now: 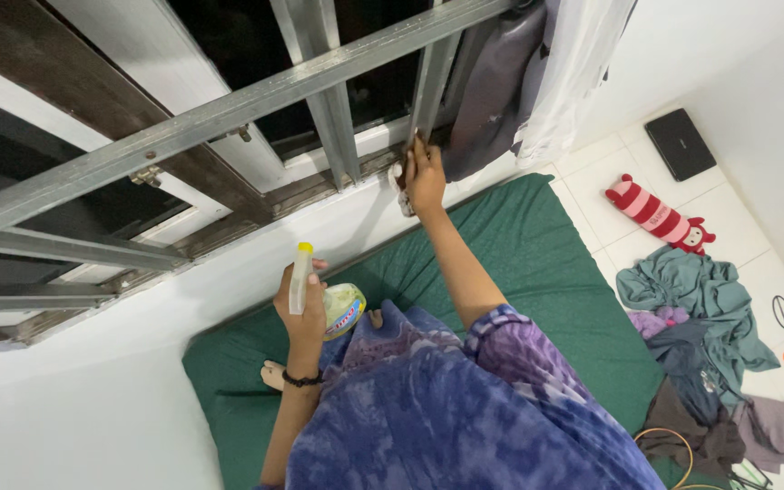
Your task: The person cleans a metal window grille by spraying a cleaning solution and wiping the bars with a cloth. They systematically move along the grille, applying the spray and wiping each section.
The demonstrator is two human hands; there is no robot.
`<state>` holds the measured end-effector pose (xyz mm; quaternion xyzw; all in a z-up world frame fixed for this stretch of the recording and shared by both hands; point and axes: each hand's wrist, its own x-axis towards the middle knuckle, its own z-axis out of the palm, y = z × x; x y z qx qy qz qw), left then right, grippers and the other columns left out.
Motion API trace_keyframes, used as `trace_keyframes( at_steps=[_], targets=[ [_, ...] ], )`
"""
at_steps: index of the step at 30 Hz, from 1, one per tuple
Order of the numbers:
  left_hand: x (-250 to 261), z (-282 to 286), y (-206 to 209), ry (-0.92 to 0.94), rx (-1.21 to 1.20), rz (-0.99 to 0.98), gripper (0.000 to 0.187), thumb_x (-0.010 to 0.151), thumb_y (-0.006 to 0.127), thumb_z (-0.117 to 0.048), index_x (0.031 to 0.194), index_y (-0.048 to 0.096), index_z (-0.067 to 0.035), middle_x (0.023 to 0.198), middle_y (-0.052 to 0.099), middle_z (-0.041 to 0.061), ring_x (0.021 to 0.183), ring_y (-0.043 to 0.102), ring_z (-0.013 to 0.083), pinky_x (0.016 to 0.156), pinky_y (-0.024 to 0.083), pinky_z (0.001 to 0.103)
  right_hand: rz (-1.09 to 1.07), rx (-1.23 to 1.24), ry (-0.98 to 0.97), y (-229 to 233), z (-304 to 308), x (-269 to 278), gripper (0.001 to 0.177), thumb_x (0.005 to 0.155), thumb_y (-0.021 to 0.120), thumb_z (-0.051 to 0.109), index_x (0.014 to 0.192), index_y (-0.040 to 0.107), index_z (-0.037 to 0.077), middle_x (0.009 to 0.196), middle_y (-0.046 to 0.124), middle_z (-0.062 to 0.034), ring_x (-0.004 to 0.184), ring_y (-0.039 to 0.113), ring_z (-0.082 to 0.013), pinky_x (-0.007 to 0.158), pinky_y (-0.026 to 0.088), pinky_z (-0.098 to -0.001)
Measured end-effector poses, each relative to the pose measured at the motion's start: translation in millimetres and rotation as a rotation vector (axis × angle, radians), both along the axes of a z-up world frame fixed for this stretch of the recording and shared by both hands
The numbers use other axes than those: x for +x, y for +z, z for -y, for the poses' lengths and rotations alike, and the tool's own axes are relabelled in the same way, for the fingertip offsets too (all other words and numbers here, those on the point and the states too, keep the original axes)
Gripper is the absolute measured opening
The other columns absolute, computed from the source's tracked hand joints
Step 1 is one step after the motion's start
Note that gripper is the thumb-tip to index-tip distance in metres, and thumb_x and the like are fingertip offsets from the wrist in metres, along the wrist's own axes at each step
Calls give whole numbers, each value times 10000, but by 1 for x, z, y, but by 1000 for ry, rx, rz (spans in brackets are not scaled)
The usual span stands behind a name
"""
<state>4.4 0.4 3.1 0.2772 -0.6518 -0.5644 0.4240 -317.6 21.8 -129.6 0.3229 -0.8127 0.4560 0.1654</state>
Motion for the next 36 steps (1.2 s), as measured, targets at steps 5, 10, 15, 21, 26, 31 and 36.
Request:
trace_keyframes(
  at_steps=[5,10,15,21,26,31,36],
  targets=[
    [6,1,-4,14,0,35,296,1035,563,-216,1190,664,17,1059,728,79,796,646,101,733,565,263,109,174,-4,-41,-6,-7,468,921,678,208,1365,642,65,1098,625,-215,917,657,-401,769,545,-456],
    [7,4,-6,12,9,26,300,1029,563,-214,1194,654,20,1067,733,85,853,676,109,745,587,268,80,65,-45,-39,1,-15,326,911,685,186,1207,701,48,1070,677,-192,911,678,-390,800,557,-452],
    [7,7,-5,14,14,7,299,1036,565,-213,1193,652,26,1073,728,95,907,681,123,758,587,276,11,-132,-16,29,-2,-13,276,926,677,115,1183,707,17,1020,694,-185,922,689,-360,822,556,-416],
    [5,8,0,13,-1,9,296,1040,555,-217,1190,656,18,1050,725,80,757,615,77,726,565,261,-159,-430,13,159,8,-3,294,974,724,83,1242,635,-2,1150,706,-168,1029,718,-312,932,559,-362],
    [0,12,-1,6,20,-16,275,1041,551,-201,1175,653,17,1061,713,70,762,587,67,737,550,253,-279,-425,18,209,20,-7,403,996,745,88,1346,578,-21,1246,657,-169,1135,667,-315,1014,535,-363],
    [-8,14,-4,10,26,1,255,1037,551,-195,1148,663,6,1044,715,60,736,579,66,727,551,252,-389,-251,27,207,24,-12,491,1006,725,82,1427,500,-32,1346,534,-196,1220,589,-356,1054,501,-403],
    [-14,15,-2,8,4,10,241,1046,558,-209,1126,661,-7,1035,720,48,737,604,61,717,566,252,-350,-128,-18,207,22,-11,513,993,723,81,1436,488,-25,1300,530,-187,1202,575,-370,1033,504,-416]
  ],
)
